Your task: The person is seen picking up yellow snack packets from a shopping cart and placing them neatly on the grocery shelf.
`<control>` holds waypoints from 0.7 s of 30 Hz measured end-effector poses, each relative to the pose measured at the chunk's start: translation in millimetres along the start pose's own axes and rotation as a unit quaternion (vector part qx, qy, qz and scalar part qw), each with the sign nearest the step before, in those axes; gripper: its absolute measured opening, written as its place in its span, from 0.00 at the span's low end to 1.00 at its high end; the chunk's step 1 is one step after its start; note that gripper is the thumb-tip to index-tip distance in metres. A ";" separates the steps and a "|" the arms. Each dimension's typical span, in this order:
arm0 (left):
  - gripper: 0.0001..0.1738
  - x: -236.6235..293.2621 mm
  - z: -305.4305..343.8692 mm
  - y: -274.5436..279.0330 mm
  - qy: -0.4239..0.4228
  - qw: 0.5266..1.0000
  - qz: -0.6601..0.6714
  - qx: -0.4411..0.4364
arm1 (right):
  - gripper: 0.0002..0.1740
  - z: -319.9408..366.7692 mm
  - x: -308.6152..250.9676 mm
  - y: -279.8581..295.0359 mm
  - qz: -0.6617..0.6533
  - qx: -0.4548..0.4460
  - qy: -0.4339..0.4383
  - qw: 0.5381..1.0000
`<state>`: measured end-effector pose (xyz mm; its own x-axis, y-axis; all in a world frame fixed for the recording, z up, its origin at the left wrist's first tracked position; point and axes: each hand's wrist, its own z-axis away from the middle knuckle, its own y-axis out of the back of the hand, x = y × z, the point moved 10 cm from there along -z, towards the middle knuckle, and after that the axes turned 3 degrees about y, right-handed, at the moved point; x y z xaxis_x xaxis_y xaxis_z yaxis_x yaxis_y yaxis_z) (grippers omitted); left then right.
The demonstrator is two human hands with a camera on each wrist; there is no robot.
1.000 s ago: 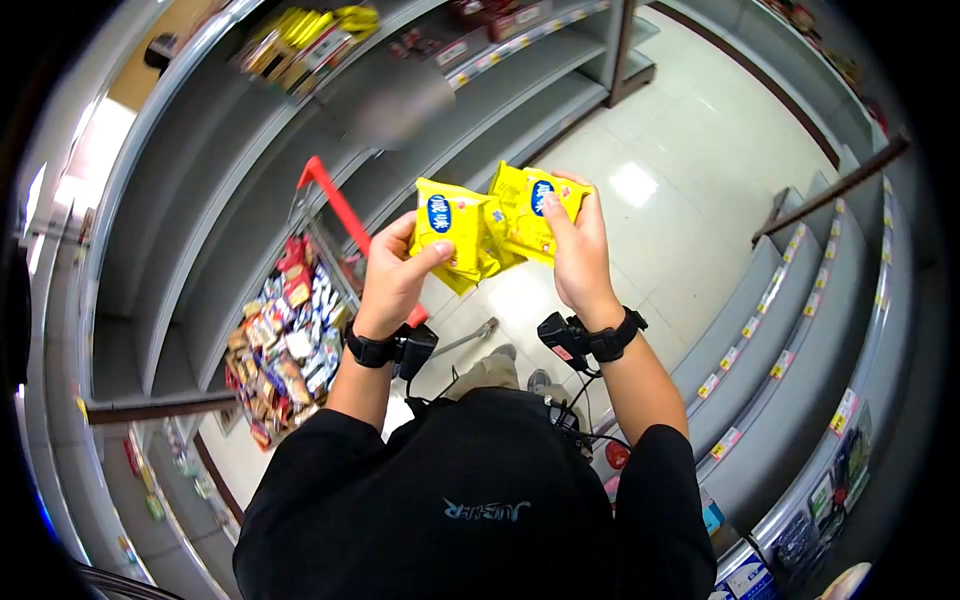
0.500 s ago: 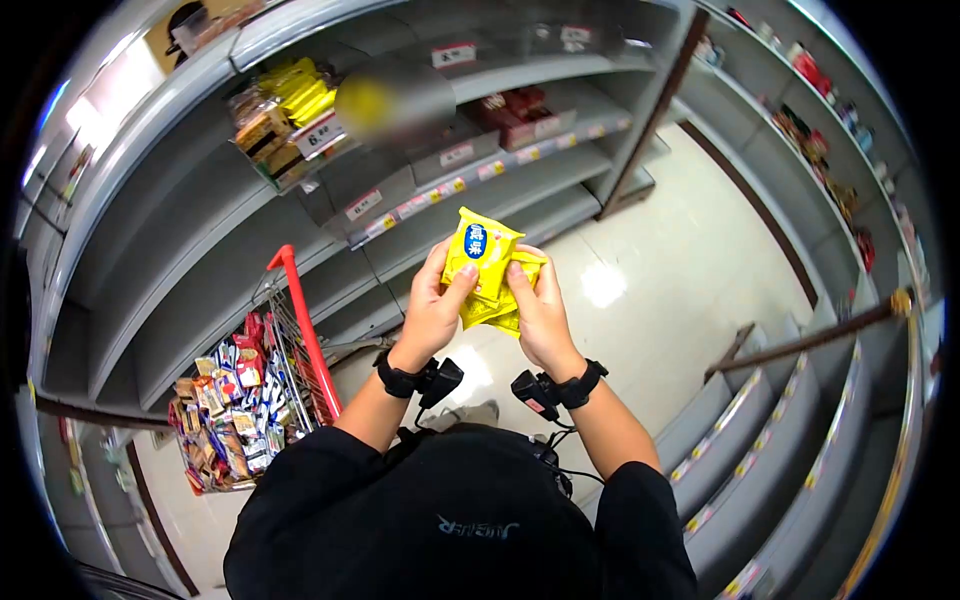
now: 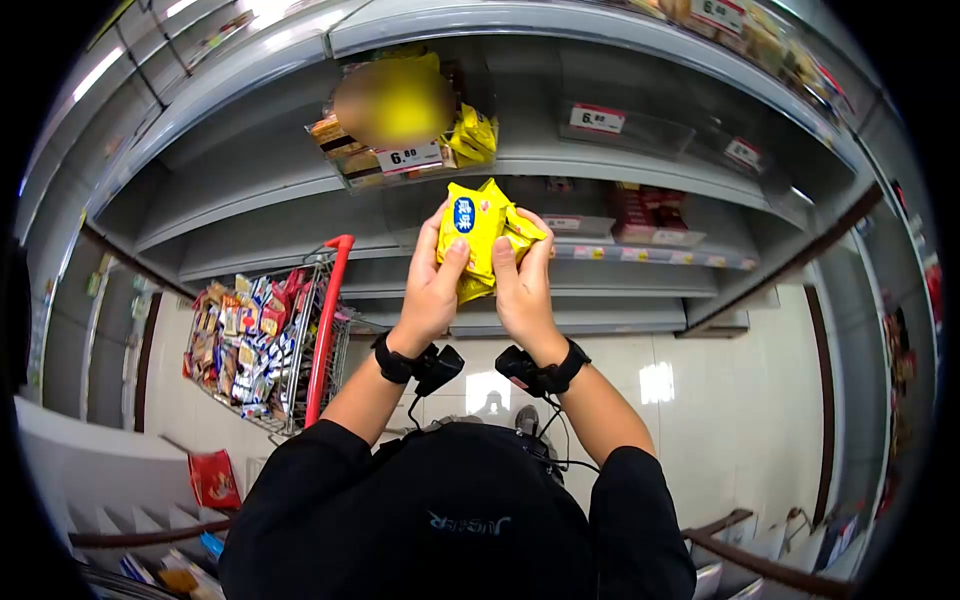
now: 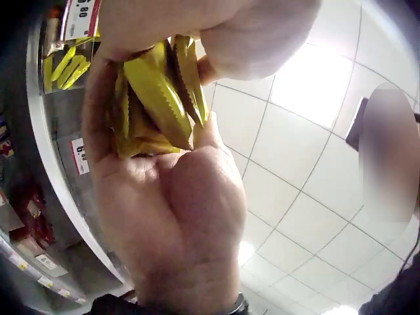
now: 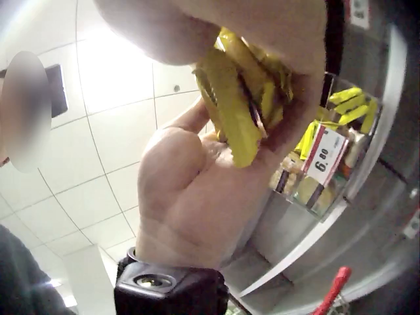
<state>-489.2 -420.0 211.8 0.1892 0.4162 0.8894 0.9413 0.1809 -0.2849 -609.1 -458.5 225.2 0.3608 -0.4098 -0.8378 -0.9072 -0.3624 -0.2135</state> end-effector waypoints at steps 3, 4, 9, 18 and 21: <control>0.27 14.2 -25.8 -6.4 -0.005 0.996 0.084 0.030 | 0.33 -35.5 8.3 -8.4 -0.130 -0.094 -0.041 0.986; 0.27 15.4 -34.5 -3.1 -0.018 0.994 0.094 0.050 | 0.36 -45.2 5.7 -11.3 -0.158 -0.126 -0.053 0.978; 0.22 32.3 -71.7 7.0 -0.045 0.989 0.108 0.086 | 0.52 -93.0 5.2 -28.2 -0.214 -0.230 -0.061 0.947; 0.30 21.6 -164.3 44.1 -0.043 0.988 -0.148 0.000 | 0.43 -182.7 37.4 -54.5 -0.013 -0.154 -0.020 0.988; 0.31 31.4 -175.6 64.5 -0.118 0.953 -0.278 0.036 | 0.39 -218.3 14.3 -64.8 0.238 -0.124 0.097 0.958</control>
<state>-373.5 -551.8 284.1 -0.4097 0.4248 0.8073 0.8542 0.4891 0.1762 -498.0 -623.6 336.7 -0.0257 -0.7176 -0.6959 -0.9089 -0.2731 0.3153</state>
